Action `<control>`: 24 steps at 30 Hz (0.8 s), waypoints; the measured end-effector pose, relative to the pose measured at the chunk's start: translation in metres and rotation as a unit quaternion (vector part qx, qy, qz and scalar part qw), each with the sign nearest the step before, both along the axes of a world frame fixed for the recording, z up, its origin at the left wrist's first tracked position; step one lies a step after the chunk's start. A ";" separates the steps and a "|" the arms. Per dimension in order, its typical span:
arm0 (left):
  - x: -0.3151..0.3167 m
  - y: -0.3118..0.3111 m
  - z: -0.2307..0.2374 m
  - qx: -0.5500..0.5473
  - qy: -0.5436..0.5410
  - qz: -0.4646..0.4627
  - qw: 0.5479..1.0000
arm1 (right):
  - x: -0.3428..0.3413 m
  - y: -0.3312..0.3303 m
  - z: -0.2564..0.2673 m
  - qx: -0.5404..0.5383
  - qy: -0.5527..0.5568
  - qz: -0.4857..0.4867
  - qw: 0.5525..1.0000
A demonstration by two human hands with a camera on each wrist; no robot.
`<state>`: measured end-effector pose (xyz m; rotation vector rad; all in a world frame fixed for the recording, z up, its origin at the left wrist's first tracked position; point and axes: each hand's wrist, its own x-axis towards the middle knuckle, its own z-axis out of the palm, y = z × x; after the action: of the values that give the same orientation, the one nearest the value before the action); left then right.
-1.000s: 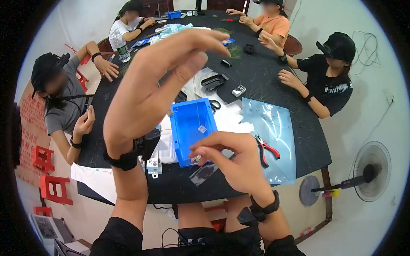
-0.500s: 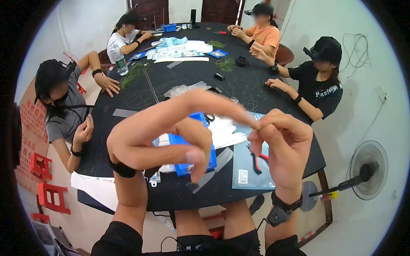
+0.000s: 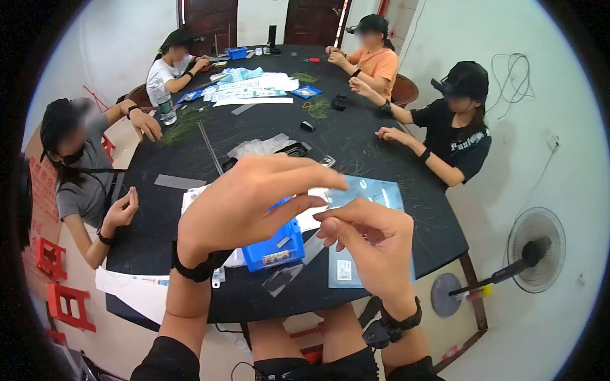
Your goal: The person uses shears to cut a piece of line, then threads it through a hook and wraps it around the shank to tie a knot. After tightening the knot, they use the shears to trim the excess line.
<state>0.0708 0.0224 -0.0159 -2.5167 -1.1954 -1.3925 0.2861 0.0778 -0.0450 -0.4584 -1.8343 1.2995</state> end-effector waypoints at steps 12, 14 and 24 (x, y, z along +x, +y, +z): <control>0.007 -0.002 -0.005 -0.027 0.045 0.005 0.999 | 0.012 0.008 -0.011 -0.076 0.009 0.008 0.997; 0.008 -0.001 -0.008 -0.019 0.031 0.003 0.999 | 0.014 0.010 -0.013 -0.070 0.016 0.010 0.997; 0.000 0.004 -0.003 0.016 0.012 0.055 0.998 | 0.084 0.071 -0.138 0.226 -0.344 -0.217 0.885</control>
<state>0.0709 0.0264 -0.0190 -2.4000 -1.2760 -1.3418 0.3698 0.1487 -0.1834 -1.0918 -2.3323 0.3779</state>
